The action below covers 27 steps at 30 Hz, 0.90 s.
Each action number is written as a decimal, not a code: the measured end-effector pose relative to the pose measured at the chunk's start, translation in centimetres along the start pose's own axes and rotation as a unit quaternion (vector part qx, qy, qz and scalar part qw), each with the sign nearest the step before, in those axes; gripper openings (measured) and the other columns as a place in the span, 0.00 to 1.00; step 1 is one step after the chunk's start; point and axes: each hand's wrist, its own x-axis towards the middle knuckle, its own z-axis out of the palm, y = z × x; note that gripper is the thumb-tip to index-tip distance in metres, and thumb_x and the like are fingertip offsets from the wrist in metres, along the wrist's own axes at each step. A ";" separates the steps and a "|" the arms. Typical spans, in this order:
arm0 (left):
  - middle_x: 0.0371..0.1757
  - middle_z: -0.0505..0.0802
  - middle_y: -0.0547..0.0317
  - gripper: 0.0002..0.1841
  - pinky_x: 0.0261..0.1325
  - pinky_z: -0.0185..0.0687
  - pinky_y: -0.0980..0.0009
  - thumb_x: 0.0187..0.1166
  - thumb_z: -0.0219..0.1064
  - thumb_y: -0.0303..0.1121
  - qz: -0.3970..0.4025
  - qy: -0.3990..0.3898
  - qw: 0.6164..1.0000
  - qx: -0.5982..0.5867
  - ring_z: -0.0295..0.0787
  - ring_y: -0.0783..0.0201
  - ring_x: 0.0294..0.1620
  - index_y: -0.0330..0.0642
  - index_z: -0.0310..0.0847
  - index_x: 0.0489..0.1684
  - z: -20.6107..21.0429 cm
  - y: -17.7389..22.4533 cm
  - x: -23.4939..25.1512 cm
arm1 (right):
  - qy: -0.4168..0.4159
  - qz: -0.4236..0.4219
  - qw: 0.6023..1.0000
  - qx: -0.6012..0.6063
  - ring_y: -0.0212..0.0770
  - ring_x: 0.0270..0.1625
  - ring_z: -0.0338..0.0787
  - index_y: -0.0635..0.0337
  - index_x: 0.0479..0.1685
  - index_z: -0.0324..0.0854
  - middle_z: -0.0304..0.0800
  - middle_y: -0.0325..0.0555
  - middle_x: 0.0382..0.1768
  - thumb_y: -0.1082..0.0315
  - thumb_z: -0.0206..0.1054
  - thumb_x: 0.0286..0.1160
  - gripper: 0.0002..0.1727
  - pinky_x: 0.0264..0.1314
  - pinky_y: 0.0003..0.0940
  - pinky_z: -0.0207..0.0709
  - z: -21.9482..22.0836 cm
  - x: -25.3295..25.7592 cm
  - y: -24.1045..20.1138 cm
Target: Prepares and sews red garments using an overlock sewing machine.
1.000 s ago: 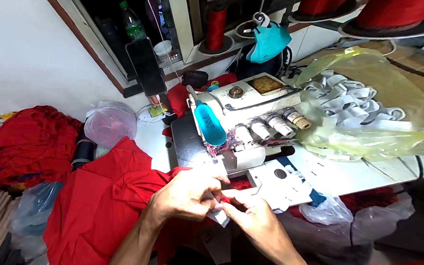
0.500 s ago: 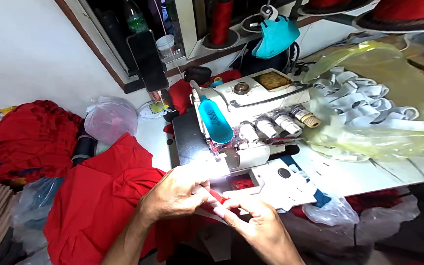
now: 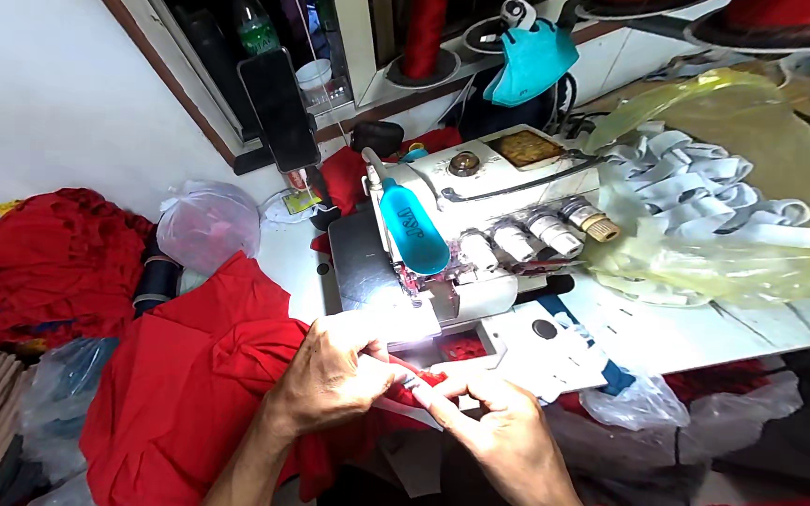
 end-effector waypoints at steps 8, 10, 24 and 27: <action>0.26 0.88 0.75 0.07 0.32 0.80 0.82 0.58 0.80 0.35 -0.004 0.111 0.992 0.065 0.84 0.82 0.30 0.52 0.86 0.19 -1.1 1.7 2.2 | 0.051 0.058 0.997 0.017 0.20 0.25 0.87 0.50 0.37 0.86 0.90 0.25 0.25 0.54 0.79 0.66 0.13 0.26 0.16 0.82 0.3 2.6 -1.8; 0.25 0.85 0.75 0.06 0.31 0.80 0.78 0.55 0.78 0.36 -0.020 0.140 0.982 0.121 0.83 0.79 0.29 0.54 0.86 0.22 -0.6 1.2 3.4 | 0.064 0.074 0.995 0.000 0.20 0.24 0.83 0.50 0.39 0.86 0.86 0.25 0.23 0.53 0.77 0.67 0.13 0.25 0.16 0.78 0.7 3.5 -1.0; 0.35 0.90 0.56 0.11 0.45 0.83 0.57 0.67 0.71 0.32 -0.219 0.202 0.939 0.173 0.88 0.57 0.40 0.40 0.87 0.45 6.2 -1.8 4.8 | 0.130 0.100 0.986 0.005 0.17 0.20 0.78 0.56 0.41 0.84 0.83 0.25 0.21 0.65 0.74 0.62 0.10 0.22 0.13 0.73 2.1 3.4 1.5; 0.37 0.89 0.53 0.12 0.47 0.82 0.51 0.70 0.72 0.30 -0.249 0.194 0.937 0.152 0.87 0.54 0.42 0.39 0.82 0.49 6.3 -2.7 6.9 | 0.157 0.128 0.979 -0.033 0.17 0.18 0.78 0.57 0.41 0.84 0.84 0.27 0.21 0.65 0.73 0.62 0.10 0.21 0.15 0.75 2.6 4.6 1.1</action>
